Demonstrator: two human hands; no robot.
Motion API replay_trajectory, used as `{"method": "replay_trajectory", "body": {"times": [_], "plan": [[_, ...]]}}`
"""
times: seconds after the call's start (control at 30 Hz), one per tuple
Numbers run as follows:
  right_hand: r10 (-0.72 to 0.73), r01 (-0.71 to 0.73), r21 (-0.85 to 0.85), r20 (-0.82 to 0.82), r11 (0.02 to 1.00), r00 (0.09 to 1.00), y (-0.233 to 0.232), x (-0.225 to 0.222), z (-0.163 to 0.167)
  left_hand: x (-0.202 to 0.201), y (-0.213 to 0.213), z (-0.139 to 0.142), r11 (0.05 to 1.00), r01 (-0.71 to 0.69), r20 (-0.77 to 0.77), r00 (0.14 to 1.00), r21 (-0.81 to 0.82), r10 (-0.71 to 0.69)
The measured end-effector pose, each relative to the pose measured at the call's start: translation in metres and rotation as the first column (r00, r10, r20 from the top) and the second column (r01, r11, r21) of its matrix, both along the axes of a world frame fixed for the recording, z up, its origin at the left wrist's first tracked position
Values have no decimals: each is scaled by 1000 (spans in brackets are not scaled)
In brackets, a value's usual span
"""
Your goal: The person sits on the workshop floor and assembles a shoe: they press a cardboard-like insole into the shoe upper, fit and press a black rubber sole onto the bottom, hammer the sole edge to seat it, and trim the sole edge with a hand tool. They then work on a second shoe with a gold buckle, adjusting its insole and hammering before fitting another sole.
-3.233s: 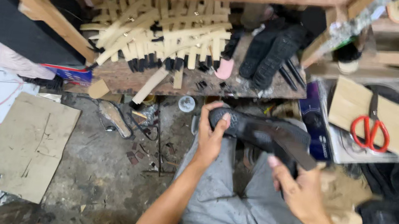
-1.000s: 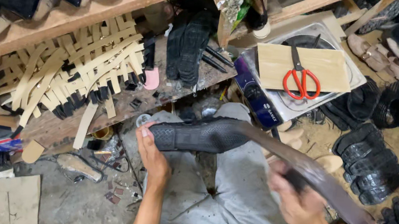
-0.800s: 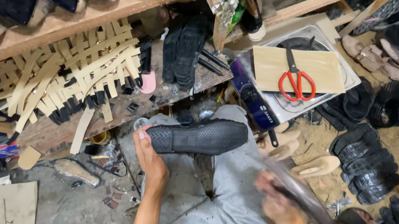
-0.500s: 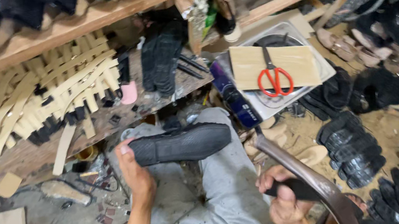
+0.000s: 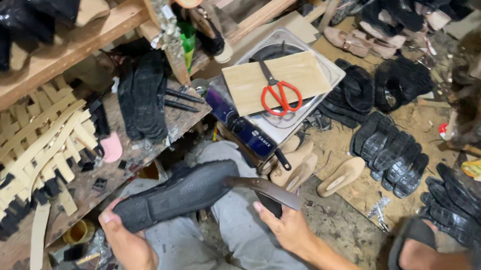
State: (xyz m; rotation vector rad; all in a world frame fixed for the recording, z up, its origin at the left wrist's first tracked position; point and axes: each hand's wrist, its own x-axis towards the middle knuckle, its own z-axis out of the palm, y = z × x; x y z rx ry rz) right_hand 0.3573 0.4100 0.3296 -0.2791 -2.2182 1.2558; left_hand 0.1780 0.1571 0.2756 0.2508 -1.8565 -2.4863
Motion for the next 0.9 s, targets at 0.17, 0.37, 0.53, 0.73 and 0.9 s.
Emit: {"method": "replay_trajectory", "body": {"times": [0.17,0.37,0.53,0.73,0.9], "plan": [[343,-344,-32,200,939,918,34,32,-1,19,-5,-3,900,107,-143,988,423,-50],[494,-553,159,300,818,816,47,71,-13,10,-7,-15,997,-42,-621,780,68,76],[71,-116,246,187,962,980,23,47,12,19,-3,22,891,230,-223,963,391,-151],[161,-146,261,-37,954,986,-14,-11,60,22,31,71,853,434,-374,872,289,-317],[167,-183,484,77,856,983,-31,-38,65,33,55,66,898,283,-374,916,338,-147]]}}
